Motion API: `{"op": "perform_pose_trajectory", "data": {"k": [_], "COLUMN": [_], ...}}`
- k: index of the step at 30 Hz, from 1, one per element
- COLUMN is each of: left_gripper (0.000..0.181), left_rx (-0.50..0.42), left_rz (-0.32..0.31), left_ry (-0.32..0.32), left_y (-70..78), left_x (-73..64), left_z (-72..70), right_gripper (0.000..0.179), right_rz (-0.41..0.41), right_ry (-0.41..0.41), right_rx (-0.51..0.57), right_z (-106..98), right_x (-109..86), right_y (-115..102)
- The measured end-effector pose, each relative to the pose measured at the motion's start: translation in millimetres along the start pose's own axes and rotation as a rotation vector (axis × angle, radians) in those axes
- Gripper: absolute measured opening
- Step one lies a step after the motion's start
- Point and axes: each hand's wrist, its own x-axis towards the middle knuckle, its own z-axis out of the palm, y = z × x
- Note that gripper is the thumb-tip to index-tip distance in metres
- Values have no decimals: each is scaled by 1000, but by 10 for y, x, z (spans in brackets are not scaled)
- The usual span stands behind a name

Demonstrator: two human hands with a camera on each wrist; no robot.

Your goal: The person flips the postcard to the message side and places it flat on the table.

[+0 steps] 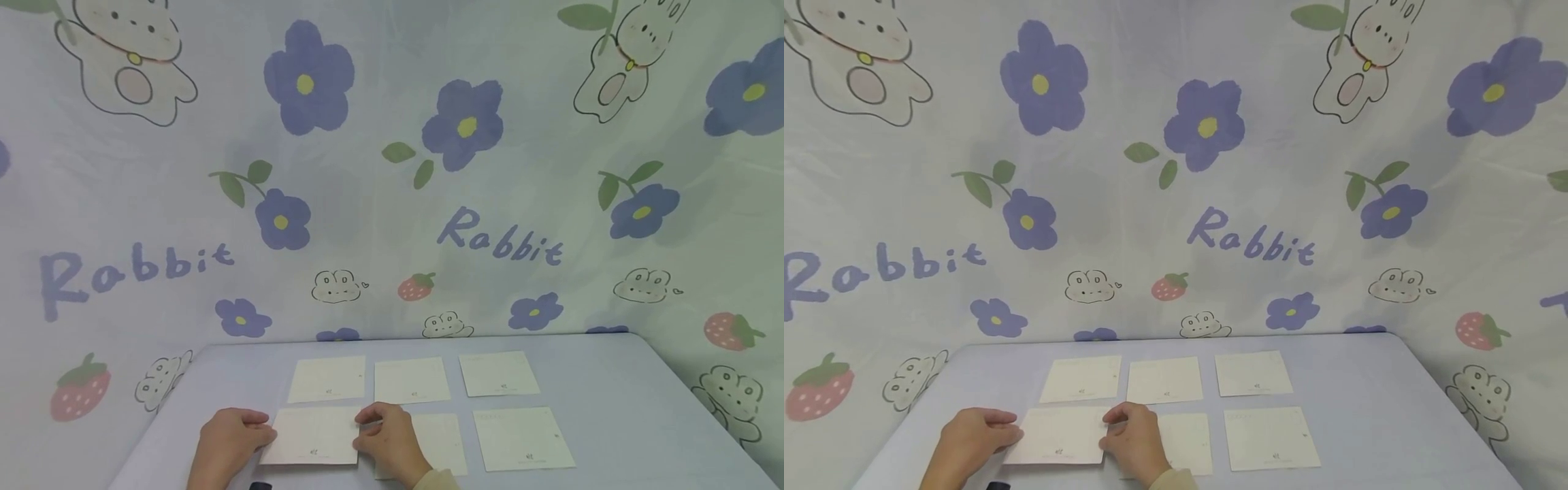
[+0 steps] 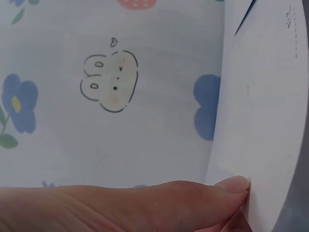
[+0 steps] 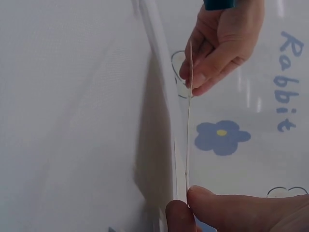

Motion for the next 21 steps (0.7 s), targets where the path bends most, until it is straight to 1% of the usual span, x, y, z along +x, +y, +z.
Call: {"op": "perform_pose_trajectory", "data": {"k": [9, 13, 17, 21], "left_gripper": [32, 32, 32, 32], "left_rx": [24, 36, 41, 41], "left_rz": [39, 40, 27, 1], "left_ry": [5, 5, 6, 2], "left_y": [11, 17, 22, 20], "left_x": [-28, -35, -31, -23], "left_z": [11, 22, 41, 61], "right_gripper": [28, 28, 28, 28], "right_rz": [-17, -26, -25, -25], "right_ry": [-18, -20, -22, -28], "right_rx": [-8, -14, -20, -20], "right_z": [-8, -4, 0, 4], "right_x": [3, 1, -1, -9], "right_y": [18, 29, 32, 39]}}
